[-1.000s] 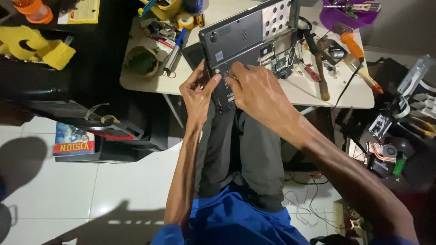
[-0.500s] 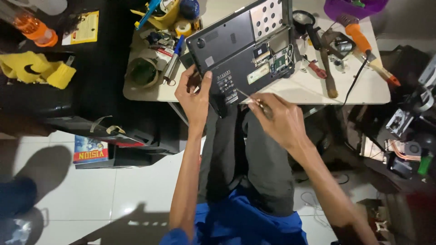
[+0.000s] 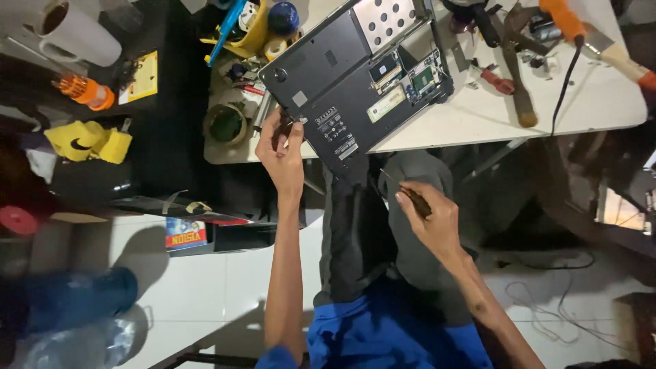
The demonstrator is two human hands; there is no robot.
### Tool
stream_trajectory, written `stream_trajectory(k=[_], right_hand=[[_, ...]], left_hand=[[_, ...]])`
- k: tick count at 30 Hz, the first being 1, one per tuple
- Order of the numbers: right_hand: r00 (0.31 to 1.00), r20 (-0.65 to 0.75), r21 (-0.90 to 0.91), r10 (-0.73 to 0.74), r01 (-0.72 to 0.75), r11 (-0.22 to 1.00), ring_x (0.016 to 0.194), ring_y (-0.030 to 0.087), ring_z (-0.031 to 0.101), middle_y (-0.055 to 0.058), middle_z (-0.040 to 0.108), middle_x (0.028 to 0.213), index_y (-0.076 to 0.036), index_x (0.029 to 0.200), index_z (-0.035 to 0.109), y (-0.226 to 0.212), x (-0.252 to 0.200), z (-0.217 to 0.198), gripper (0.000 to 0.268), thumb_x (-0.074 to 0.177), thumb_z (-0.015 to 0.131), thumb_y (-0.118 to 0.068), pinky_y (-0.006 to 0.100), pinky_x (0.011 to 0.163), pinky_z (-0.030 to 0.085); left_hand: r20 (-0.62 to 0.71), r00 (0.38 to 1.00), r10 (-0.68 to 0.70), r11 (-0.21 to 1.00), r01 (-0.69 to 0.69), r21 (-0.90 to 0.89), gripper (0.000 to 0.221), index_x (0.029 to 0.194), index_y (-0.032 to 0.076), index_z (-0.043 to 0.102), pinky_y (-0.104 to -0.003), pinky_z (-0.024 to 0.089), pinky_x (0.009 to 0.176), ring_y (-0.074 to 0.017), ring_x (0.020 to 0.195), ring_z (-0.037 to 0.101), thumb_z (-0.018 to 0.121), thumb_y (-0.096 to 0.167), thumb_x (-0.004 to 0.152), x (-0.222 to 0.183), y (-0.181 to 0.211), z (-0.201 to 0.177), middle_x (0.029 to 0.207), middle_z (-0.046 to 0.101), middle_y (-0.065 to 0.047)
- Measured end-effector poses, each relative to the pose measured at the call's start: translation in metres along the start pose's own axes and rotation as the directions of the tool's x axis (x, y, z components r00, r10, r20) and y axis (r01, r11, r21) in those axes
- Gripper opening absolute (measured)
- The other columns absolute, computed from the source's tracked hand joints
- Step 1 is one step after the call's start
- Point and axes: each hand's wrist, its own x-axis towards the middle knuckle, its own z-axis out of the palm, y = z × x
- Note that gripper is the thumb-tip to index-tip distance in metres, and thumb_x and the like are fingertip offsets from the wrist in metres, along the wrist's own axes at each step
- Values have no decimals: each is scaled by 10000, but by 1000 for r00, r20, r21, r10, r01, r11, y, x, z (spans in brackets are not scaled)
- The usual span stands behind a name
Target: Removing an optical drive from a laptop during disassembly at a repair bench.
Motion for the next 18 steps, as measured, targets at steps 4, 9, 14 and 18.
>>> stream_trajectory(k=[4,9,14,18], right_hand=[[997,-39,-78,-60,57,995,776,313,754,145,776,849,-30,1069,779,5,-10,4,187,909,818,-118,346,599,608],[984,-41,-216,-176,163,963,727,275,739,84,758,805,-107,1058,786,12,-18,5,179,889,830,-149,318,562,588],[964,-64,-251,-259,235,939,677,260,723,55,735,771,-124,1007,775,8,-17,4,133,890,826,-159,295,568,574],[952,-73,-257,-298,271,928,656,270,713,56,723,763,-124,994,760,9,-17,4,129,886,824,-151,302,552,567]], left_hand=[[-1,1000,-13,1000,13,17,272,1233,46,695,-329,648,722,-170,960,690,739,124,977,2,14,4,1047,724,-119],[-33,999,-23,998,24,49,262,1198,23,692,-348,660,683,-207,915,713,756,116,961,6,7,4,1012,715,-142],[-52,999,-6,994,12,111,223,1151,15,698,-346,658,657,-219,889,717,744,83,944,5,18,9,980,707,-157],[-30,999,19,994,-15,112,241,1194,19,699,-386,639,734,-233,938,710,701,59,956,4,15,5,1022,717,-177]])
